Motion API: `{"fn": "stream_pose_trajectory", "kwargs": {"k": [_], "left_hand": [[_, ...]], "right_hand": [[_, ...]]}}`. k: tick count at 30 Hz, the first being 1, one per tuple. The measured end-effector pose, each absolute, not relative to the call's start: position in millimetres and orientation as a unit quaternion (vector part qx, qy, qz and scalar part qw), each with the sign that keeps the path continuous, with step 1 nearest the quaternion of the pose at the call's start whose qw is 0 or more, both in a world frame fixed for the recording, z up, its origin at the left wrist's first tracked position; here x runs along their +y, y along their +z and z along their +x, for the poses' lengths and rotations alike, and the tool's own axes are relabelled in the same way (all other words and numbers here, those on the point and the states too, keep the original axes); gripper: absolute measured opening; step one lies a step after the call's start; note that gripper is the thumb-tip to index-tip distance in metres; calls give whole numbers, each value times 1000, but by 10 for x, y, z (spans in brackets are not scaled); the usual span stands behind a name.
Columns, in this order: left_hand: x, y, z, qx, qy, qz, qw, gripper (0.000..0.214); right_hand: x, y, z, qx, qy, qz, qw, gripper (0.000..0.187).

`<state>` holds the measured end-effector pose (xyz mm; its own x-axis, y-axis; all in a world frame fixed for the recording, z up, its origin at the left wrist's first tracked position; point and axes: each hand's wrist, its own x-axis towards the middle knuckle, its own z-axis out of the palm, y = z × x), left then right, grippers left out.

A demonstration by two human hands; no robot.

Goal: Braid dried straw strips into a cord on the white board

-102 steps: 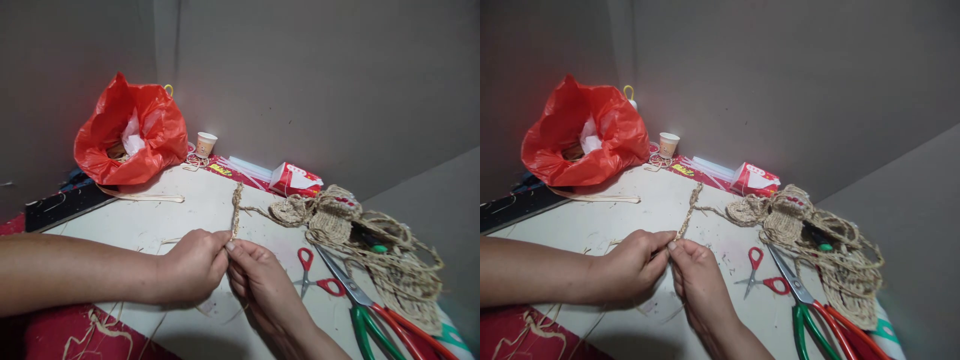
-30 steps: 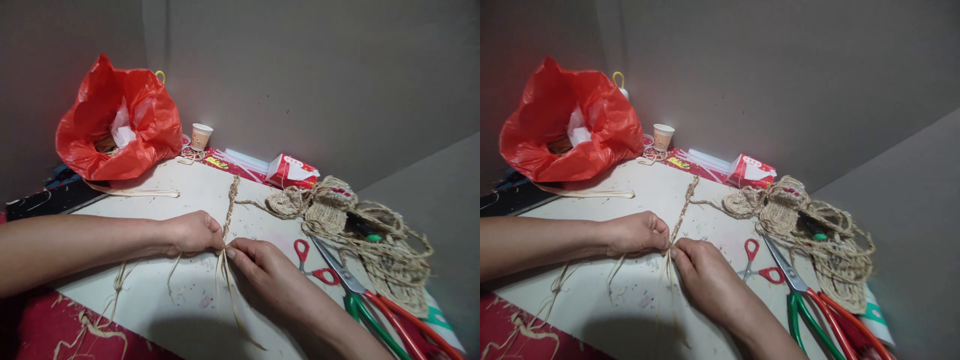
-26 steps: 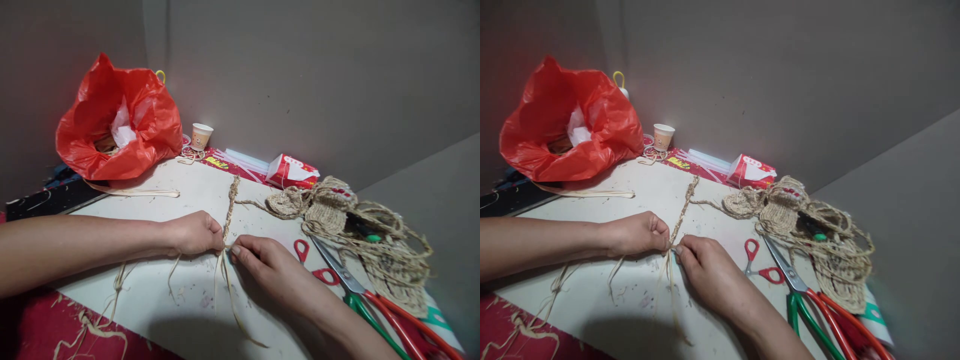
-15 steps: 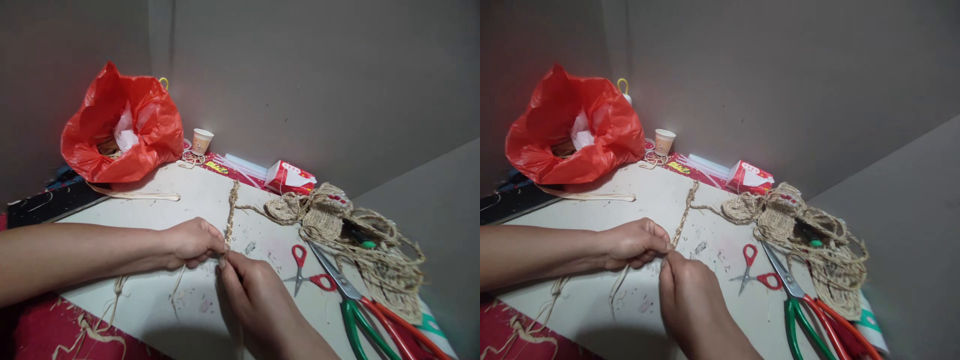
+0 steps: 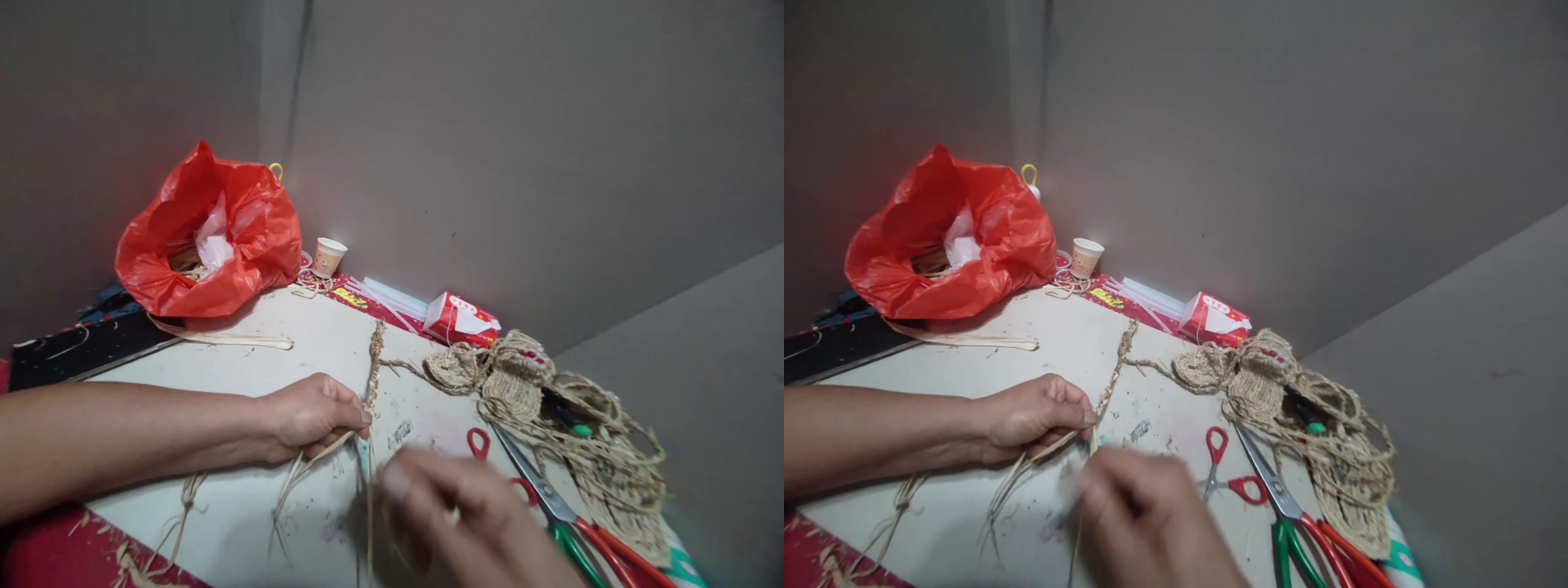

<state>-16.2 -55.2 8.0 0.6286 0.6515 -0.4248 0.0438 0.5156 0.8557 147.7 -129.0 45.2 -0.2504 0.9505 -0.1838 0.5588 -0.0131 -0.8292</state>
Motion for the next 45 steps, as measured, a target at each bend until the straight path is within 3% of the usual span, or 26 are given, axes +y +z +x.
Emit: {"fn": "stream_pose_trajectory", "kwargs": {"k": [2, 4, 8, 18, 22, 30, 36, 38, 40, 42, 45], "left_hand": [[-551, 70, -177, 378, 205, 463, 775, 18], [-558, 55, -177, 366, 206, 474, 774, 19], [-571, 29, -157, 342, 209, 491, 773, 20], [-465, 81, -207, 335, 147, 568, 737, 12], [-433, 81, -246, 329, 144, 675, 645, 10], [-504, 377, -329, 366, 134, 805, 446, 20], [-842, 225, -267, 290, 78, 941, 158, 18], [-926, 124, -255, 243, 85, 965, 44, 26], [-993, 63, -253, 204, 103, 973, -27, 20], [-1053, 82, -277, 155, 99, 982, -36, 8], [-1120, 300, -391, 150, 86, 984, 35, 6]], "right_hand": [[-1135, 443, 1520, -541, 422, -628, 365, 38], [-1018, 330, 1492, -462, 524, -598, 394, 37], [-995, 82, 1376, -384, 704, -499, 327, 40], [-897, 93, 1531, -359, 769, -464, 255, 43], [-934, 3, 1481, -333, 771, -455, 297, 43], [-1017, -59, 1342, -309, 663, -552, 400, 37], [-1118, -54, 1230, -247, 694, -518, 435, 50], [-1149, -60, 1199, -225, 700, -512, 445, 45], [-1164, -70, 1182, -209, 700, -513, 451, 39], [-1162, -76, 1182, -201, 700, -513, 455, 37], [-1138, -62, 1201, -199, 709, -499, 457, 38]]}}
